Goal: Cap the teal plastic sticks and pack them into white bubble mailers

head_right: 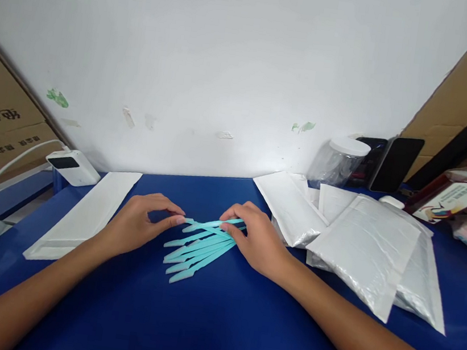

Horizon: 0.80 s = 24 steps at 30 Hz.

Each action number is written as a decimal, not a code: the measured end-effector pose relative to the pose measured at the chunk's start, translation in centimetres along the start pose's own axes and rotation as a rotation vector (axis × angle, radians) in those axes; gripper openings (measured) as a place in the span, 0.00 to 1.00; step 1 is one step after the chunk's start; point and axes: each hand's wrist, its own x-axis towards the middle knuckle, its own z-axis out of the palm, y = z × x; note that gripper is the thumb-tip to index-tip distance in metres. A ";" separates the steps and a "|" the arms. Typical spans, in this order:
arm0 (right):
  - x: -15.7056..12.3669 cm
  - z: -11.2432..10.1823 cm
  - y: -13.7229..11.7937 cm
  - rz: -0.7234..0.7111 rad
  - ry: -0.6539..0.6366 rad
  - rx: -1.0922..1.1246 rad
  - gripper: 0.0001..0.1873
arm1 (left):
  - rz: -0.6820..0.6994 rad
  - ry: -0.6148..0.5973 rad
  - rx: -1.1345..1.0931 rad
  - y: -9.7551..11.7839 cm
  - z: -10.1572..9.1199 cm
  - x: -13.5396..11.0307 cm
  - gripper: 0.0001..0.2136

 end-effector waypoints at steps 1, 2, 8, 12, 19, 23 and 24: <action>0.0 0.1 0.0 0.007 -0.018 -0.022 0.07 | 0.066 -0.005 0.107 0.2 -0.2 -0.1 0.14; 0.0 0.1 0.1 0.014 -0.037 -0.038 0.07 | 0.120 -0.016 0.177 0.3 -0.5 -0.2 0.14; 0.0 0.0 0.1 -0.093 -0.128 -0.101 0.09 | 0.154 -0.229 0.284 1.0 0.3 -1.4 0.51; -0.4 -0.1 -0.8 -0.130 -0.305 -0.167 0.34 | 0.139 -0.309 0.319 1.4 1.6 -1.8 0.54; -1.2 1.8 -2.2 -0.197 -0.345 -0.436 0.09 | 0.083 -0.408 0.178 2.1 2.2 -1.4 0.21; -2.0 3.7 -1.6 -0.320 -0.195 -0.743 0.13 | 0.168 -0.410 0.226 2.0 2.6 -1.6 0.13; -2.1 4.1 -1.3 -0.346 -0.157 -0.801 0.14 | 0.188 -0.416 0.261 2.1 2.8 -1.7 0.12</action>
